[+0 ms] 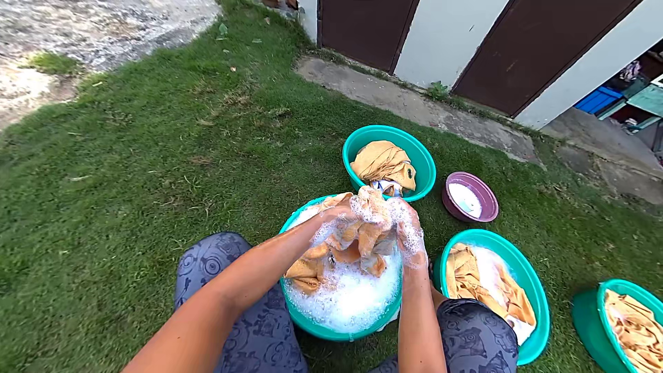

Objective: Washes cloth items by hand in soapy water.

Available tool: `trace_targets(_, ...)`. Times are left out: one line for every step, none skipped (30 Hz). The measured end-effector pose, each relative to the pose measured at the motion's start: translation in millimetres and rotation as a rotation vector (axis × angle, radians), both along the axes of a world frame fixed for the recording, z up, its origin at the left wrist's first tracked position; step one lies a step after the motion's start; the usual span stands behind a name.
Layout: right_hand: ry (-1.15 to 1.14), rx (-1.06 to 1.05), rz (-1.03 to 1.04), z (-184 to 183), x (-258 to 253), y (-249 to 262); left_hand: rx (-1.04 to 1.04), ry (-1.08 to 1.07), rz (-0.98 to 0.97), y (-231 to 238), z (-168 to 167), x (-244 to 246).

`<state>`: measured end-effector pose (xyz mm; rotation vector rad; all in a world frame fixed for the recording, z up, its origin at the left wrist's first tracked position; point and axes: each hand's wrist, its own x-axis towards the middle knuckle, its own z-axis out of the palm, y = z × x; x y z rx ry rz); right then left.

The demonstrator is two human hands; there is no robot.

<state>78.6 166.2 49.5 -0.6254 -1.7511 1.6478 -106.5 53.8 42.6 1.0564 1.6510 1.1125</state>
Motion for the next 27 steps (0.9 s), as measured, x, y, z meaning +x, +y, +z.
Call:
trace_targets(-0.055,0.05,-0.026,3,-1,1,0.024,0.055,0.01,4,4,2)
trace_targets(-0.101,0.092,-0.046,6,-2,0,0.07,0.095,0.02,7,3,1)
trace_targets(-0.136,0.127,-0.062,8,-5,-2,0.14,0.143,0.018,9,-3,-1)
trace_targets(-0.148,0.147,-0.067,8,-7,-3,0.209,0.19,0.018,12,-10,-4)
trace_targets(-0.148,0.147,-0.057,9,-10,-4,0.249,0.219,0.023,11,-7,-2)
trace_targets(-0.147,0.136,-0.032,9,-11,-6,0.261,0.242,0.036,8,2,3)
trace_targets(-0.154,0.119,0.009,10,-11,-6,0.22,0.242,0.047,1,25,10)
trace_targets(-0.179,0.122,0.058,10,-10,-4,0.176,0.25,0.065,-4,45,16)
trace_targets(-0.23,0.161,0.105,9,-9,0,0.146,0.264,0.088,-7,56,17)
trace_targets(-0.314,0.239,0.119,9,-8,3,0.142,0.297,0.111,-7,59,14)
trace_targets(-0.421,0.339,0.096,8,-9,6,0.152,0.34,0.131,-5,57,9)
trace_targets(-0.537,0.429,0.049,6,-9,8,0.165,0.382,0.154,-4,56,3)
trace_targets(-0.66,0.495,-0.007,3,-9,8,0.177,0.413,0.189,-4,56,-3)
trace_targets(-0.764,0.537,-0.072,-1,-8,8,0.185,0.423,0.233,-7,61,-9)
trace_targets(-0.848,0.552,-0.129,-6,-6,11,0.189,0.416,0.287,-11,67,-17)
trace_targets(-0.908,0.546,-0.17,-12,-1,16,0.204,0.404,0.357,-14,69,-28)
trace_targets(-0.936,0.537,-0.199,-17,4,23,0.219,0.377,0.438,-19,71,-40)
trace_targets(-0.941,0.527,-0.217,-23,10,31,0.241,0.352,0.516,-24,73,-53)
trace_targets(-0.91,0.514,-0.228,-27,16,39,0.268,0.33,0.582,-28,71,-68)
trace_targets(-0.839,0.495,-0.237,-30,21,46,0.295,0.306,0.628,-32,67,-82)
trace_targets(-0.746,0.471,-0.237,-32,25,53,0.329,0.289,0.657,-36,62,-94)
trace_targets(-0.656,0.443,-0.218,-33,30,58,0.359,0.292,0.681,-38,57,-104)
trace_targets(-0.574,0.403,-0.189,-32,34,61,0.36,0.297,0.694,-39,53,-111)
trace_targets(-0.492,0.349,-0.16,-30,38,63,0.332,0.299,0.704,-41,50,-116)
trace_targets(-0.398,0.275,-0.134,-26,42,62,0.293,0.282,0.721,-42,49,-119)
trace_targets(-0.309,0.209,-0.106,-21,45,60,0.263,0.233,0.741,-43,49,-119)
trace_targets(-0.228,0.159,-0.089,-16,47,57,0.251,0.163,0.761,-45,51,-117)
